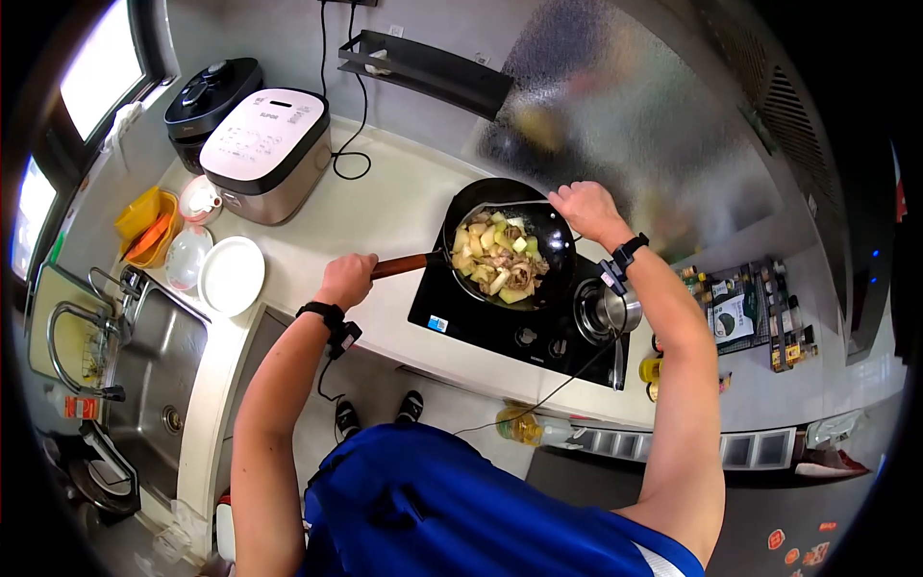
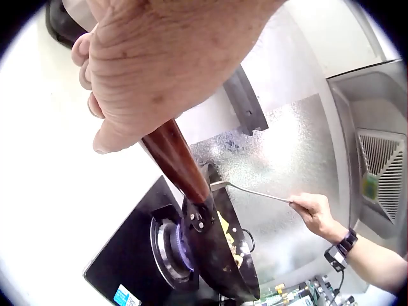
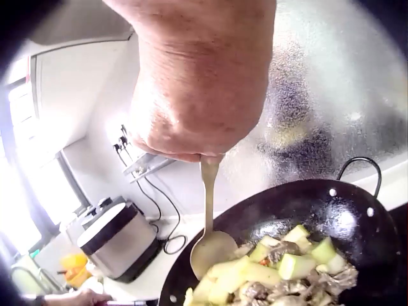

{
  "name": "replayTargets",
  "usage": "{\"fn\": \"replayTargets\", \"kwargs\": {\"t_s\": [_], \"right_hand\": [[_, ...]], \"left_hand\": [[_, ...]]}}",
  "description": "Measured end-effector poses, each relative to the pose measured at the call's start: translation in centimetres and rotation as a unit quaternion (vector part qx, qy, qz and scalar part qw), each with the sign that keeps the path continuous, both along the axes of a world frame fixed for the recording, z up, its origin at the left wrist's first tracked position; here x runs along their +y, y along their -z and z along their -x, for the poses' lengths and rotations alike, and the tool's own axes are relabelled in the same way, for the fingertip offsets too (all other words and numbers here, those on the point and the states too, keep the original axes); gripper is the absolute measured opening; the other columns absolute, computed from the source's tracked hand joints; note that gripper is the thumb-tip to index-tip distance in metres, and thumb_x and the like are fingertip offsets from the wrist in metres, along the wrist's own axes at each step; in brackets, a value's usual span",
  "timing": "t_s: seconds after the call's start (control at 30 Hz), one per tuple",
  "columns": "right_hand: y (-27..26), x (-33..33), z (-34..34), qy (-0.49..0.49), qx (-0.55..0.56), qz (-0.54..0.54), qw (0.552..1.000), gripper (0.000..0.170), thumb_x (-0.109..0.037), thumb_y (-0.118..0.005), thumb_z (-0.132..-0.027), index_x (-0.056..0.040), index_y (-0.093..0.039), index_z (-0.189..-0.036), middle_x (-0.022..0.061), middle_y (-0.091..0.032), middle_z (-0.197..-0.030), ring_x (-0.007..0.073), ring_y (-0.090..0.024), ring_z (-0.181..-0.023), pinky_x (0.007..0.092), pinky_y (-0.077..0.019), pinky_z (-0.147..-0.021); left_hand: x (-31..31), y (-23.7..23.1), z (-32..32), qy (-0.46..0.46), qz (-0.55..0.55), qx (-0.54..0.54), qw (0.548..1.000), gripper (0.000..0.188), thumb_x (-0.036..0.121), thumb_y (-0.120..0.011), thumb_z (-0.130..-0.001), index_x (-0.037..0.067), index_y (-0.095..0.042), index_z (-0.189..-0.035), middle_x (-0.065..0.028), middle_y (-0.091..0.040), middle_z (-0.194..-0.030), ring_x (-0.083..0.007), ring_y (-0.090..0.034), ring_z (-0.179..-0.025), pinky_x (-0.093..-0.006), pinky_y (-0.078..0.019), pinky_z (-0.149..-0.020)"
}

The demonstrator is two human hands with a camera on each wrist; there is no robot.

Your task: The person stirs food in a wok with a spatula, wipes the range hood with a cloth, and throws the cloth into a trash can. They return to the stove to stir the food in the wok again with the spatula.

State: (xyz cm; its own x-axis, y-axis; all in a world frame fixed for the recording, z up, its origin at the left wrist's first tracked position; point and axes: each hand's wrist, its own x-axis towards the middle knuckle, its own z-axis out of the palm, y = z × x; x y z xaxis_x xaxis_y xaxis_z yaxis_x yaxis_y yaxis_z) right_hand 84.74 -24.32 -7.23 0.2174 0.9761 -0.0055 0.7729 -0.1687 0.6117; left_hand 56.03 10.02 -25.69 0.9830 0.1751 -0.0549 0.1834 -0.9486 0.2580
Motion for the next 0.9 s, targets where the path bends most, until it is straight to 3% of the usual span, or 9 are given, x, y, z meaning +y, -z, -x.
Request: {"fn": "replayTargets", "kwargs": {"t_s": [0.17,0.33,0.4,0.47,0.57,0.67,0.8,0.87,0.9], "right_hand": [[-3.3,-2.3,4.1,-0.048,0.006,0.043,0.998,0.007,-0.015,-0.06,-0.084,-0.0088,-0.063,-0.088,0.0067,-0.063,-0.076,0.0249,-0.067,-0.075,0.0383,-0.0543,-0.067],[-7.8,-6.5,6.5,0.023,-0.034,-0.011,0.999,0.009,-0.015,-0.06,-0.083,-0.0076,-0.065,-0.085,0.008,-0.063,-0.075,0.0271,-0.066,-0.073,0.039,-0.0555,-0.071],[-8.7,-6.8,7.4,0.196,-0.002,0.013,0.981,0.011,-0.011,-0.06,-0.084,-0.0059,-0.069,-0.086,0.014,-0.069,-0.089,0.0321,-0.07,-0.086,0.0433,-0.0564,-0.076],[-9.7,-5.9,8.1,0.365,0.034,0.054,0.929,0.015,-0.009,-0.06,-0.085,-0.0044,-0.072,-0.092,0.0177,-0.072,-0.099,0.0347,-0.071,-0.096,0.0458,-0.0565,-0.08],[-9.4,-5.9,7.2,0.389,0.123,-0.016,0.913,0.023,-0.007,-0.058,-0.088,-0.0036,-0.075,-0.103,0.0223,-0.072,-0.11,0.0385,-0.07,-0.103,0.049,-0.0569,-0.082],[-9.1,-4.5,5.2,0.468,0.141,0.04,0.871,0.023,-0.008,-0.062,-0.087,-0.0014,-0.075,-0.104,0.0232,-0.073,-0.106,0.0388,-0.071,-0.098,0.0492,-0.0572,-0.078],[-7.9,-2.6,1.9,0.508,0.234,0.18,0.809,0.019,-0.008,-0.076,-0.076,0.0066,-0.072,-0.087,0.0195,-0.072,-0.082,0.0316,-0.071,-0.07,0.044,-0.0541,-0.062],[-5.7,-3.4,-0.9,0.527,0.268,0.179,0.787,0.021,-0.011,-0.078,-0.068,0.0059,-0.068,-0.076,0.0154,-0.066,-0.068,0.0261,-0.06,-0.057,0.0418,-0.0472,-0.053],[-4.4,-3.8,-1.1,0.53,0.29,0.16,0.781,0.02,-0.009,-0.077,-0.07,0.0062,-0.07,-0.08,0.0167,-0.067,-0.071,0.0274,-0.063,-0.061,0.0425,-0.0487,-0.055]], "left_hand": [[0.3,0.5,-0.2,0.005,-0.004,-0.005,1.0,0.017,0.012,-0.062,-0.088,0.01,-0.064,-0.104,-0.0146,-0.071,-0.089,-0.0363,-0.071,-0.085,-0.0476,-0.0577,-0.073],[0.5,0.2,-0.5,0.016,0.017,-0.005,1.0,0.017,0.01,-0.061,-0.087,0.008,-0.064,-0.103,-0.0169,-0.071,-0.091,-0.0383,-0.07,-0.087,-0.049,-0.0575,-0.076],[0.5,0.3,-0.4,0.014,0.018,0.0,1.0,0.017,0.01,-0.06,-0.086,0.008,-0.064,-0.103,-0.017,-0.071,-0.092,-0.0387,-0.07,-0.087,-0.0491,-0.0575,-0.077],[0.5,0.1,-0.3,0.018,0.014,-0.004,1.0,0.017,0.009,-0.06,-0.086,0.008,-0.064,-0.103,-0.0171,-0.071,-0.091,-0.0389,-0.07,-0.087,-0.0492,-0.0575,-0.076],[0.5,0.0,-0.4,0.022,0.011,-0.009,1.0,0.016,0.009,-0.06,-0.086,0.008,-0.065,-0.102,-0.0173,-0.071,-0.09,-0.0392,-0.07,-0.086,-0.0493,-0.0576,-0.076],[0.4,0.4,-0.4,0.017,0.011,-0.019,1.0,0.015,0.008,-0.06,-0.086,0.007,-0.065,-0.101,-0.0175,-0.071,-0.089,-0.0394,-0.07,-0.085,-0.0494,-0.0578,-0.075],[0.5,0.5,-0.3,0.011,0.008,-0.022,1.0,0.015,0.007,-0.061,-0.086,0.008,-0.065,-0.1,-0.0175,-0.071,-0.089,-0.0391,-0.07,-0.086,-0.0491,-0.0579,-0.075],[0.5,0.2,-0.3,0.011,0.007,-0.015,1.0,0.016,0.007,-0.061,-0.085,0.008,-0.065,-0.1,-0.0171,-0.071,-0.09,-0.0391,-0.07,-0.086,-0.0492,-0.0577,-0.075],[0.4,0.1,-0.3,0.012,0.008,-0.012,1.0,0.016,0.006,-0.061,-0.085,0.008,-0.065,-0.101,-0.0169,-0.071,-0.09,-0.039,-0.07,-0.086,-0.0492,-0.0577,-0.075]]}}
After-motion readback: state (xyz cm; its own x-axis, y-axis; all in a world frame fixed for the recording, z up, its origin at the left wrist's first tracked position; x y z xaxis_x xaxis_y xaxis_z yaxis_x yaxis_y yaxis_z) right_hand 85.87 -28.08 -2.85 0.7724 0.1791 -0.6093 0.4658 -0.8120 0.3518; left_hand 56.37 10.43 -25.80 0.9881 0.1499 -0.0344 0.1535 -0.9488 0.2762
